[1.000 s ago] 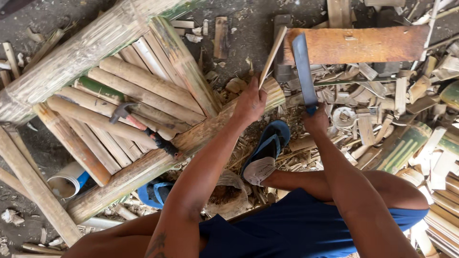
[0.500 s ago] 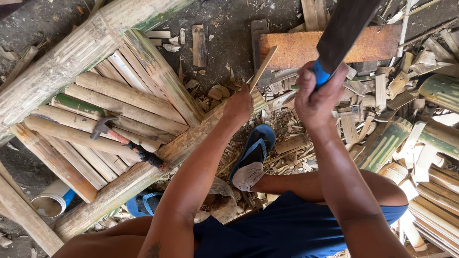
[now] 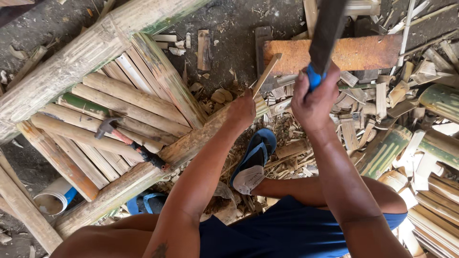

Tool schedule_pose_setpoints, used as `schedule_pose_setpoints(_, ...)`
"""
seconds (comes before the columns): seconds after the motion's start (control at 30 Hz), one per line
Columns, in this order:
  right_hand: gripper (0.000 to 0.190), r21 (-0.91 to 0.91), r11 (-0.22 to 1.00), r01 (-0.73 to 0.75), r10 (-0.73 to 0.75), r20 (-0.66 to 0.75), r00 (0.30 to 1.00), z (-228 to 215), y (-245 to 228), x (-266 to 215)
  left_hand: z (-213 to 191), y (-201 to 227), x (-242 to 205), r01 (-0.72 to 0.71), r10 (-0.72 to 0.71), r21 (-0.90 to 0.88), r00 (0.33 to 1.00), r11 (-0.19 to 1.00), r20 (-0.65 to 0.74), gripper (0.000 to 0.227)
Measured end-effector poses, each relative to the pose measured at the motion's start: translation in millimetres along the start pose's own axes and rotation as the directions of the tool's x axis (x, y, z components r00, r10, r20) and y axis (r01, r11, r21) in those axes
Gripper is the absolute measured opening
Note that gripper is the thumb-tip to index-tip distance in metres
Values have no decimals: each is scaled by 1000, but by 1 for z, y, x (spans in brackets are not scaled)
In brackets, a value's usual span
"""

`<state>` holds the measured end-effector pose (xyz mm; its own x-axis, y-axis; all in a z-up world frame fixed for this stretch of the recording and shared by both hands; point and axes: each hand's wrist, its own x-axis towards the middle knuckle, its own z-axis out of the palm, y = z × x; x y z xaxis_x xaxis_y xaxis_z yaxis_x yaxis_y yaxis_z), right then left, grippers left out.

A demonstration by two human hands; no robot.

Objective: The person uses a hand saw to cut bamboo strips to length, then hammers them into a bamboo frame on the floor. The person repeatedly picks up bamboo pieces, cuts them, and secures them with a hammer.

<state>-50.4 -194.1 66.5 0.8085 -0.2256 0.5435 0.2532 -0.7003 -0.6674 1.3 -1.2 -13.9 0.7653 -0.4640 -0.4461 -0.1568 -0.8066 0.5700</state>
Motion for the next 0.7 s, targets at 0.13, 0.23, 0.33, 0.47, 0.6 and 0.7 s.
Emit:
schedule_pose_setpoints(0.13, 34, -521, 719, -460, 677, 371, 636, 44, 38, -16, 9, -4, -1, 19, -20, -56, 1000, 998, -8, 35)
schedule_pose_setpoints(0.23, 35, -595, 715, -367, 638, 341, 690, 60, 70, -36, 11, -4, -1, 36, -36, -8, 999, 999, -16, 53)
schedule_pose_setpoints(0.33, 39, -526, 737, -425, 623, 283, 730, 63, 87, -47, 3, -17, -2, -77, 81, 34, 990, 996, -114, 58)
schedule_pose_setpoints(0.47, 43, -370, 847, -381, 469, 185, 864, 86, 61, -73, -25, -92, -18, 178, -273, -630, 960, 756, -57, 60)
schedule_pose_setpoints(0.6, 30, -71, 749, -659, 613, 451, 649, 131, 13, -95, -59, -198, -8, 67, -528, -808, 788, 585, -316, 39)
schedule_pose_setpoints(0.7, 28, -57, 793, -606, 522, 577, 629, 171, -8, -89, -67, -256, -1, -86, -640, -939, 711, 333, -292, 25)
